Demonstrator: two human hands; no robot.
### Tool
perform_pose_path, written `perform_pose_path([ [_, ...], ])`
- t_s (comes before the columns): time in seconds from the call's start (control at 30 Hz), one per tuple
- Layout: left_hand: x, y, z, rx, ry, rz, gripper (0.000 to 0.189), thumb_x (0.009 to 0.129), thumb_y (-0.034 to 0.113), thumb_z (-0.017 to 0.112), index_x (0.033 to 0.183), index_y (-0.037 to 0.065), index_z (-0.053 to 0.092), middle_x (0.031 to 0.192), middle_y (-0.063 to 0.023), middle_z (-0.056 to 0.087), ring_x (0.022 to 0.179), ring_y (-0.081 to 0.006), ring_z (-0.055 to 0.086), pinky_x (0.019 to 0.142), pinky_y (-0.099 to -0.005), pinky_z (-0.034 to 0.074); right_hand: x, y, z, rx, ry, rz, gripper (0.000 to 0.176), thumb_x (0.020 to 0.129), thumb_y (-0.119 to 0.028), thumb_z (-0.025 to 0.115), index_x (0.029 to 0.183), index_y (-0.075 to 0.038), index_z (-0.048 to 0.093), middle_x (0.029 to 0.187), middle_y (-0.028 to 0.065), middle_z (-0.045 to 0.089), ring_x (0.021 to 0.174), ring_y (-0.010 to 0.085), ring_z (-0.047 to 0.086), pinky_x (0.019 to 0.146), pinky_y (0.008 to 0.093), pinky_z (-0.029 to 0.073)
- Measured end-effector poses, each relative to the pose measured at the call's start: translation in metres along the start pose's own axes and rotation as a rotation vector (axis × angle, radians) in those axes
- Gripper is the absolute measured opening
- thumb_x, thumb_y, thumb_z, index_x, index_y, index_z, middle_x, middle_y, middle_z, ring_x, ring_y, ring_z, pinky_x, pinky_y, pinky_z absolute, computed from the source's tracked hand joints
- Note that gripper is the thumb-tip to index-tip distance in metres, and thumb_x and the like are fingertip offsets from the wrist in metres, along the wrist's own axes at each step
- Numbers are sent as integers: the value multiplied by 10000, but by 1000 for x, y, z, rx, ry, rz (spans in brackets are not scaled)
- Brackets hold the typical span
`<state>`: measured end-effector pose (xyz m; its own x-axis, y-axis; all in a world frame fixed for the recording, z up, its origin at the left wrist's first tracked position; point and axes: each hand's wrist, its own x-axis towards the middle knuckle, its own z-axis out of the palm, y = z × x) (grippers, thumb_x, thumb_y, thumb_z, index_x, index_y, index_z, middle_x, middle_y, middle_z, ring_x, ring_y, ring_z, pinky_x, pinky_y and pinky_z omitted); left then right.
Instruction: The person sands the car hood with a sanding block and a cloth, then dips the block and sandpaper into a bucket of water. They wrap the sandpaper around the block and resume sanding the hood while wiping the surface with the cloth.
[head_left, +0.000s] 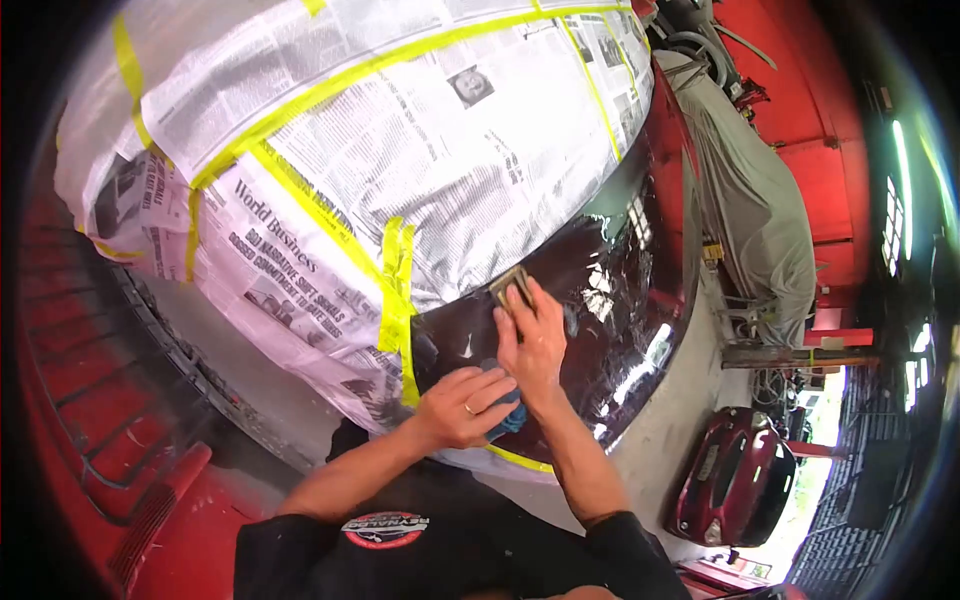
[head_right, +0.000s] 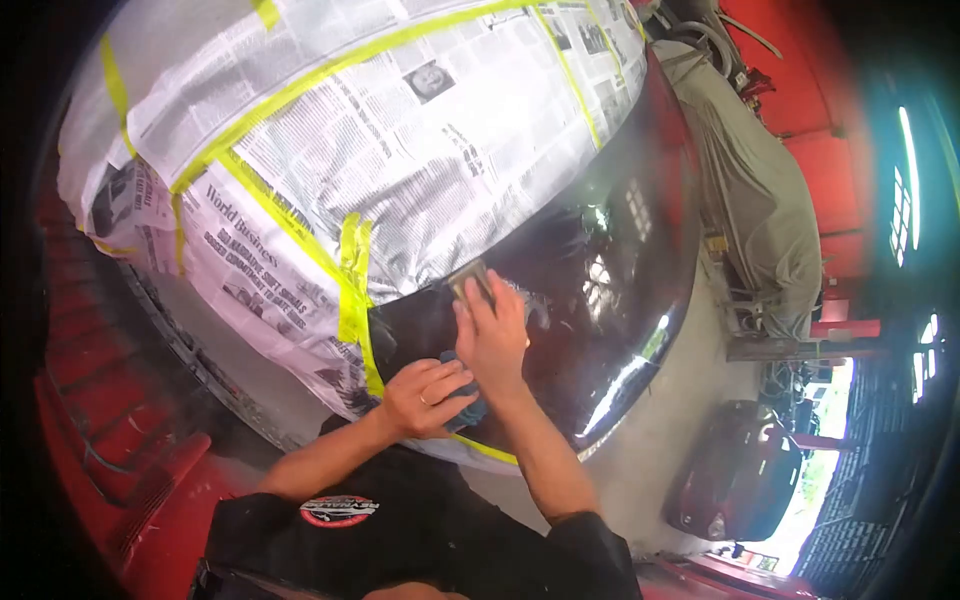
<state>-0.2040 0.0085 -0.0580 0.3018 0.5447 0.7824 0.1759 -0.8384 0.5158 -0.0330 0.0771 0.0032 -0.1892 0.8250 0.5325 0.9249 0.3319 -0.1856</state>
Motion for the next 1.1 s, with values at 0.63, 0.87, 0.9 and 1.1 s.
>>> perform_pose_path([
  [0.63, -4, -7, -4, -23, -56, 64, 384, 667, 187, 707, 1044, 120, 719, 1279, -57, 645, 1165, -241, 634, 973, -407, 502, 6, -19, 2, 23, -9, 164, 271, 832, -203, 772, 1059, -61, 726, 1091, 177, 667, 1006, 356, 621, 886, 444, 487],
  [0.87, -2, -4, -10, -58, -181, 140, 345, 657, 201, 691, 989, 109, 716, 1241, -54, 651, 1162, -226, 628, 989, -404, 494, 38, 54, 5, -81, 60, 381, 233, 854, -217, 732, 1018, -52, 742, 1030, 180, 687, 973, 355, 630, 876, 424, 488],
  [0.9, -3, -2, -8, -53, -176, 141, 345, 657, 201, 691, 989, 109, 716, 1241, -54, 651, 1162, -226, 628, 989, -404, 494, 26, 14, 2, -24, 25, 241, 221, 850, -213, 739, 1008, -58, 743, 1040, 171, 686, 987, 345, 625, 881, 425, 488],
  [1.1, -15, 3, -4, 31, -170, 128, 295, 671, 197, 678, 951, 117, 722, 1220, -45, 671, 1176, -204, 623, 1020, -398, 471, 35, 40, 5, -48, 73, 296, 201, 860, -168, 727, 1017, -43, 740, 1078, 163, 688, 1022, 341, 618, 913, 429, 478],
])
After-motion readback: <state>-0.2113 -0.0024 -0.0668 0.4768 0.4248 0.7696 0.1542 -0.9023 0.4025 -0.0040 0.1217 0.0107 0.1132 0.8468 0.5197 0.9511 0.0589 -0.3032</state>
